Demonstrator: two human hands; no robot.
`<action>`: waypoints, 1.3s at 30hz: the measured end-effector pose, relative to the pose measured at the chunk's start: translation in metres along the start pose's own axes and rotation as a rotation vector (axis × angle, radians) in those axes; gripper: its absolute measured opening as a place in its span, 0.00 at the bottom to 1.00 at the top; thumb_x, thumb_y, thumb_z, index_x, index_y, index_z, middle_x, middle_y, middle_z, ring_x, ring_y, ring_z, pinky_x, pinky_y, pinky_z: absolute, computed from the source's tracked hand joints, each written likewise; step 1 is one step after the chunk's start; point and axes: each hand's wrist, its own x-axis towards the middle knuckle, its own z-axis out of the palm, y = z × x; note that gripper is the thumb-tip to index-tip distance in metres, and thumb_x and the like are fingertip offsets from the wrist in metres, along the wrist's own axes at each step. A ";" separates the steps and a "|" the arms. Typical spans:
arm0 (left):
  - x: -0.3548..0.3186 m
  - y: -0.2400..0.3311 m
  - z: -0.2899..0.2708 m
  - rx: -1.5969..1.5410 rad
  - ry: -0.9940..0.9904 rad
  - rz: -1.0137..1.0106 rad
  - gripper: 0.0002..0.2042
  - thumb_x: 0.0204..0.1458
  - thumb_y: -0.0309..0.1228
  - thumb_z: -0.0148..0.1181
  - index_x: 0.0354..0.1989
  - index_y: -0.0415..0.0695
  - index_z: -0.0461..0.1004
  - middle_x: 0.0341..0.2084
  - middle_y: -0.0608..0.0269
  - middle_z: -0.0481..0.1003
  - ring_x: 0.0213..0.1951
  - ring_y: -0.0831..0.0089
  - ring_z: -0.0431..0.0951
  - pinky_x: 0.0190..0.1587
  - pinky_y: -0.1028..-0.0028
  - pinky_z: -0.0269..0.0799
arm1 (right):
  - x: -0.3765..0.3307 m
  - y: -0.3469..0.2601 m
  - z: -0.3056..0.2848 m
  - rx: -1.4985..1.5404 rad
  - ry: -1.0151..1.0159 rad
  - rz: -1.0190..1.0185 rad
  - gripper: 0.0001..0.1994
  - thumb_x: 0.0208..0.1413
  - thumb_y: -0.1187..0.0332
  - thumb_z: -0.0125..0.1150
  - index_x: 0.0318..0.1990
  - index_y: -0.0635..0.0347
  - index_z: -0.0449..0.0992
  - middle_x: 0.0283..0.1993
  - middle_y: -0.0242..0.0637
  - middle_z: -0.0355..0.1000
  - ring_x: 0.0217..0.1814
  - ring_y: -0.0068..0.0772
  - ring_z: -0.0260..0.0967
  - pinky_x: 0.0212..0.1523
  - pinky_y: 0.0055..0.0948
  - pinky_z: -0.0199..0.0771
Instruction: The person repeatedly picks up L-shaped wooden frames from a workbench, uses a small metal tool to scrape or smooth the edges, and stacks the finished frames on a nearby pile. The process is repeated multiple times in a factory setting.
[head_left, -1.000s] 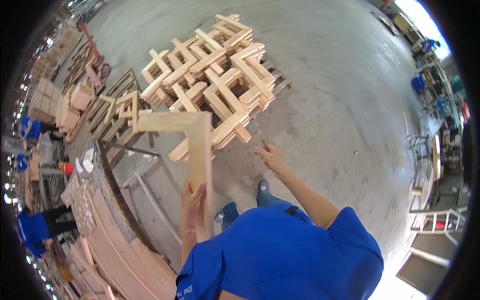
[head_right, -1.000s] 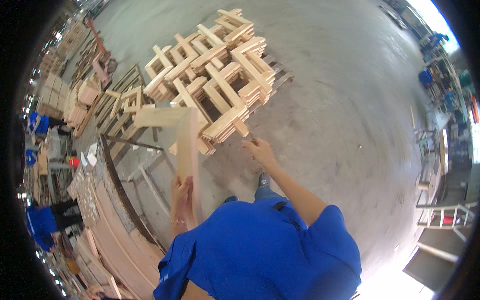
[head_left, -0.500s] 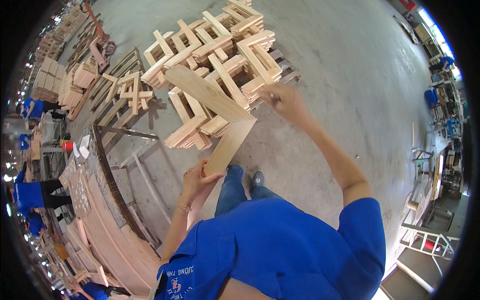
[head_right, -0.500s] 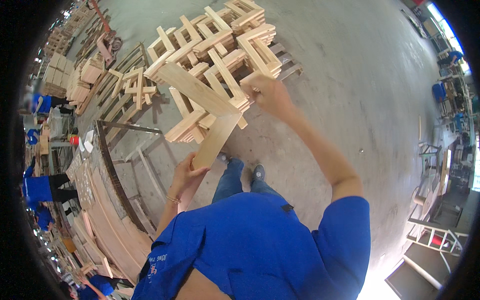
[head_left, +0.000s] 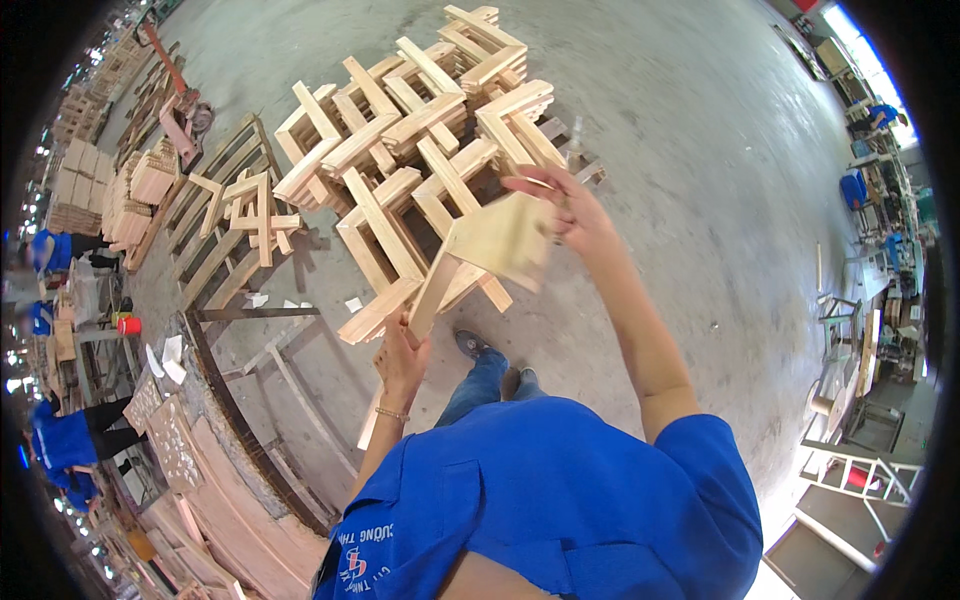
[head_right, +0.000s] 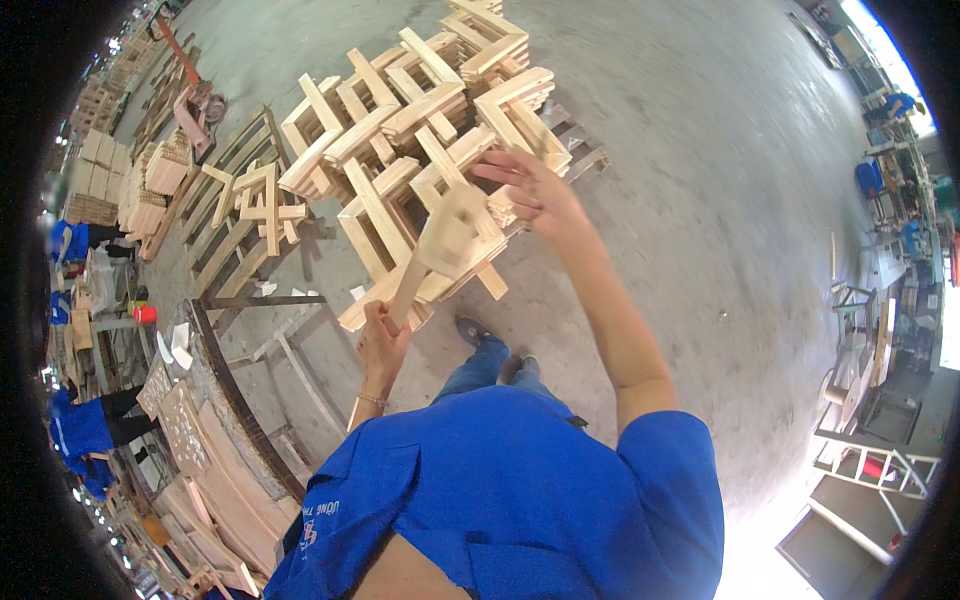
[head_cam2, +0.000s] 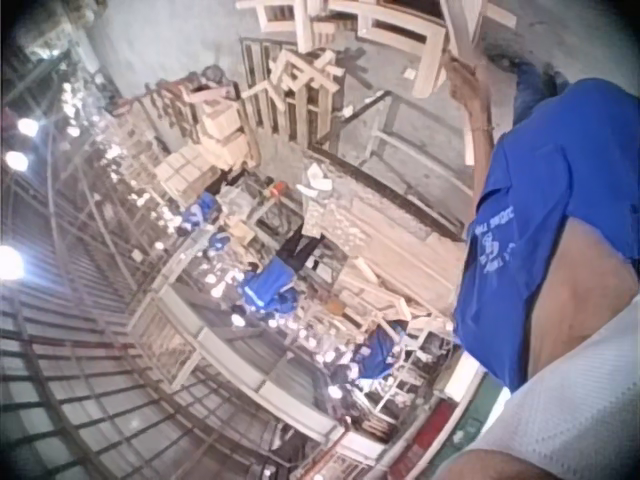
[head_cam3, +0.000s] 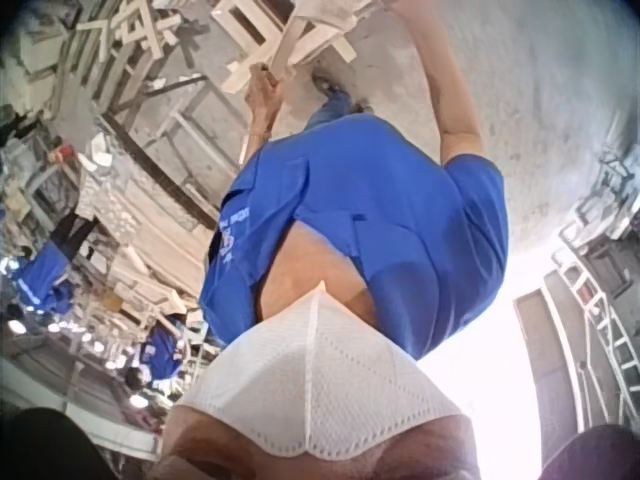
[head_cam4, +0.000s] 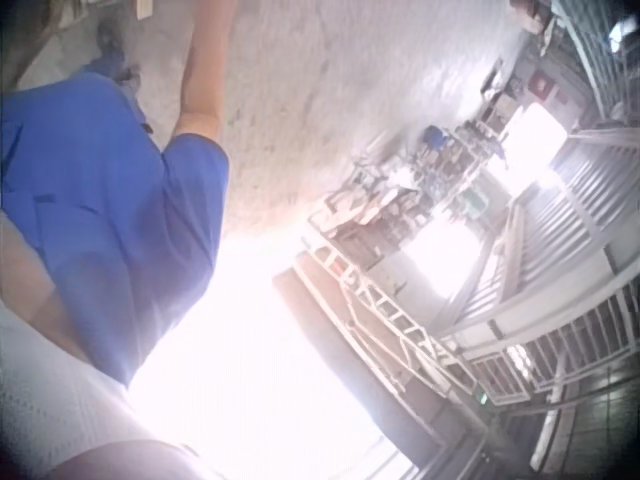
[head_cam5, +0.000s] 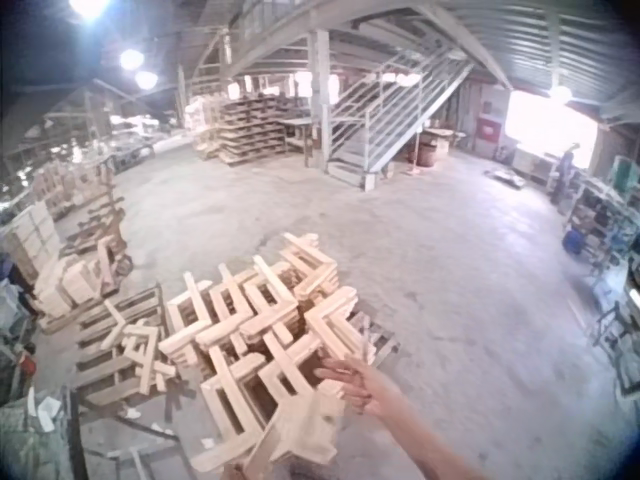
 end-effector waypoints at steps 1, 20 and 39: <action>0.010 -0.005 -0.003 -0.002 0.019 -0.051 0.17 0.45 0.30 0.60 0.44 0.45 0.64 0.32 0.60 0.71 0.36 0.58 0.73 0.38 0.63 0.66 | -0.001 -0.004 -0.010 -0.005 -0.016 -0.021 0.18 0.60 0.60 0.48 0.50 0.66 0.67 0.47 0.44 0.71 0.13 0.08 0.41 0.11 0.10 0.43; 0.185 0.039 -0.038 0.583 0.483 0.620 0.25 0.42 0.25 0.59 0.50 0.64 0.68 0.43 0.69 0.67 0.53 0.68 0.65 0.64 0.52 0.41 | 0.047 -0.070 0.041 -1.287 0.009 -0.506 0.14 0.54 0.60 0.58 0.42 0.59 0.79 0.33 0.32 0.75 0.34 0.19 0.67 0.37 0.22 0.66; 0.347 0.235 0.114 0.639 0.034 0.855 0.37 0.48 0.31 0.56 0.66 0.44 0.45 0.66 0.56 0.45 0.68 0.61 0.42 0.67 0.54 0.34 | 0.141 -0.117 -0.140 -0.758 0.041 0.013 0.22 0.43 0.65 0.69 0.46 0.65 0.74 0.30 0.24 0.68 0.27 0.13 0.60 0.26 0.16 0.57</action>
